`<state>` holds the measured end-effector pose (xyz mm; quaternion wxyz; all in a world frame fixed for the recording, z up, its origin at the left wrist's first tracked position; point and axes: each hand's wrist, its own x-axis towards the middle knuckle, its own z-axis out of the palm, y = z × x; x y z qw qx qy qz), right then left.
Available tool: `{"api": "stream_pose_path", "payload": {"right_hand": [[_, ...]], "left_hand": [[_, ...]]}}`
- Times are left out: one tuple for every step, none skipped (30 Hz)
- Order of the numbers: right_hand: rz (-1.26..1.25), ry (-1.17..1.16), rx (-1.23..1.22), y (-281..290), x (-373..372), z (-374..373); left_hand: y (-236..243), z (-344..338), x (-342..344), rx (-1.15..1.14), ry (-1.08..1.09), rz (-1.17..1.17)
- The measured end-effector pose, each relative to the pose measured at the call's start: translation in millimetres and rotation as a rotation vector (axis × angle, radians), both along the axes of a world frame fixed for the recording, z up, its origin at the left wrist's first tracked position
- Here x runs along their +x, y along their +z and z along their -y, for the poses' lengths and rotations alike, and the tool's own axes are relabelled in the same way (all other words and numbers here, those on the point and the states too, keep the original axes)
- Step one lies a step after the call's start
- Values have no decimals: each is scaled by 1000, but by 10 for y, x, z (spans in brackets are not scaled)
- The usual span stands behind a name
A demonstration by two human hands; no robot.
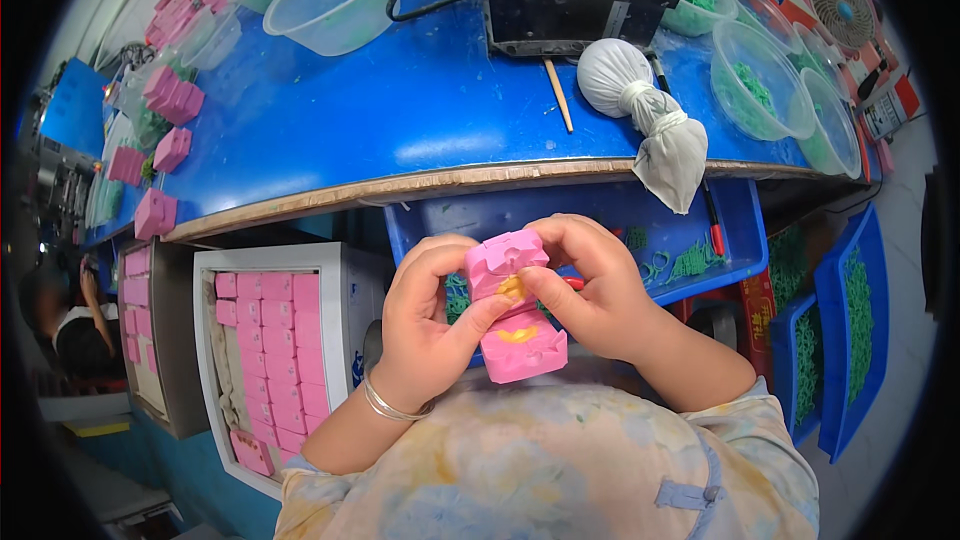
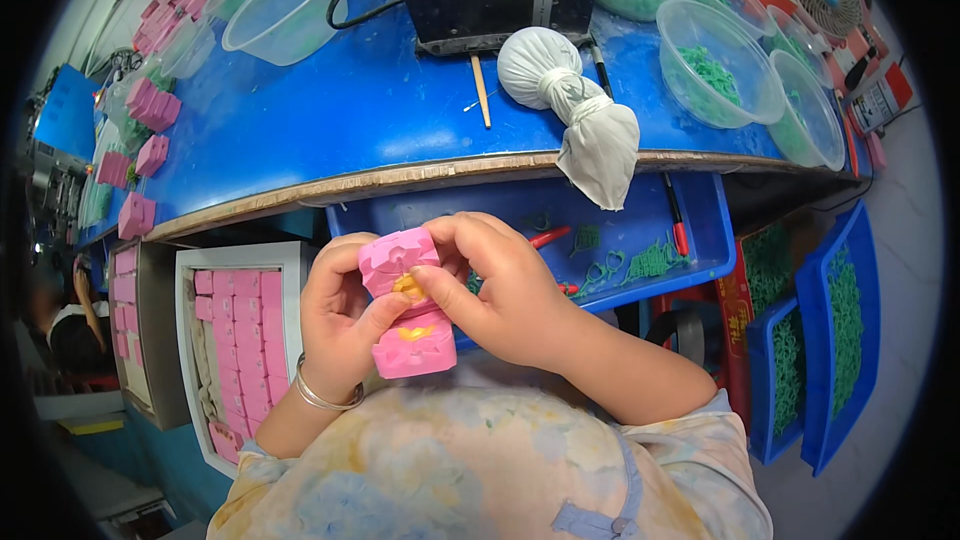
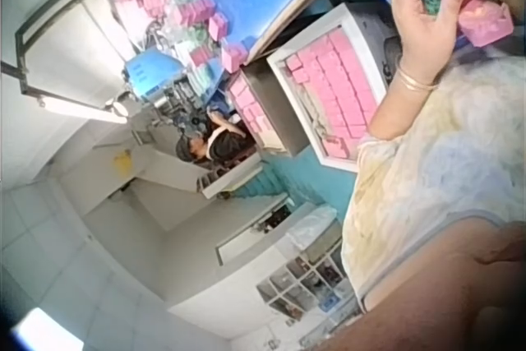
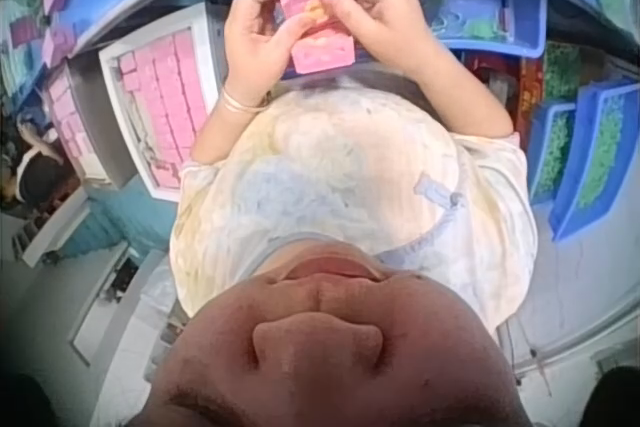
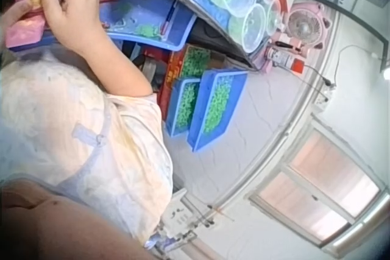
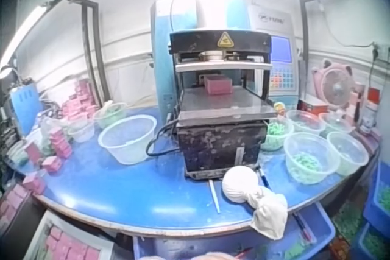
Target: Removing green wax patterns from pink silicone molds and cleaning them with a brush.
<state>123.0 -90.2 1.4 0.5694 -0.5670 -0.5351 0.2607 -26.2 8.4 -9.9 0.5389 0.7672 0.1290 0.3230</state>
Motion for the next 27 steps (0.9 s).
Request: {"api": "stream_pose_path", "payload": {"right_hand": [[1,2,1,-4,6,-5],[35,41,13,-15,16,-15],[69,81,27,-27,21,-21],[70,84,28,-39,8,-27],[65,-33,63,-50,-17,-33],[59,-149,98,-59,-34,-43],[97,-165,125,-39,-13,-19],[97,-161,125,-16,-6,-1],[16,-45,97,11,-7,25],[-65,71,69,25,-12,37],[10,68,41,29,-23,34],[11,68,41,11,-36,30],[-90,22,-2,-26,-55,28],[-191,-23,-46,-50,-68,25],[-176,-29,-16,-47,-62,10],[-175,-26,-17,-33,-72,8],[-246,-31,-56,-9,-89,12],[-316,-37,-94,12,-99,12],[-314,-36,-93,22,-103,23],[-330,-17,-142,29,-101,39],[-345,-2,-190,33,-91,51],[-341,-4,-189,28,-80,47],[-238,-13,-137,19,-68,39],[-135,-19,-83,24,-64,37],[-193,137,-123,81,-22,40],[-187,135,-118,72,-29,39],[-232,241,-64,47,-16,15]], "left_hand": [[43,49,50,-204,-51,94],[67,76,77,-408,-101,188],[58,75,74,-407,-99,189],[39,72,71,-530,-154,180],[29,71,67,-653,-209,172],[37,60,66,-652,-205,174],[55,43,69,-776,-191,167],[74,27,67,-900,-177,160],[95,10,55,-902,-165,115],[94,11,52,-903,-165,117],[88,13,46,-955,-198,147],[83,14,48,-1005,-232,178],[79,17,47,-1056,-266,209],[74,29,45,-1056,-267,210],[69,49,41,-838,-243,122],[65,69,37,-620,-217,35],[72,85,31,-620,-186,47],[69,86,18,-619,-185,49],[63,83,-3,-536,-168,29],[60,74,-23,-453,-151,9],[61,53,-41,-452,-153,12],[64,22,-67,-453,-228,19],[67,-9,-85,-452,-303,26],[73,-36,-105,-448,-305,28],[74,-65,-120,-513,-419,27],[77,-82,-125,-575,-535,25],[76,-69,-80,-547,-568,95]]}}
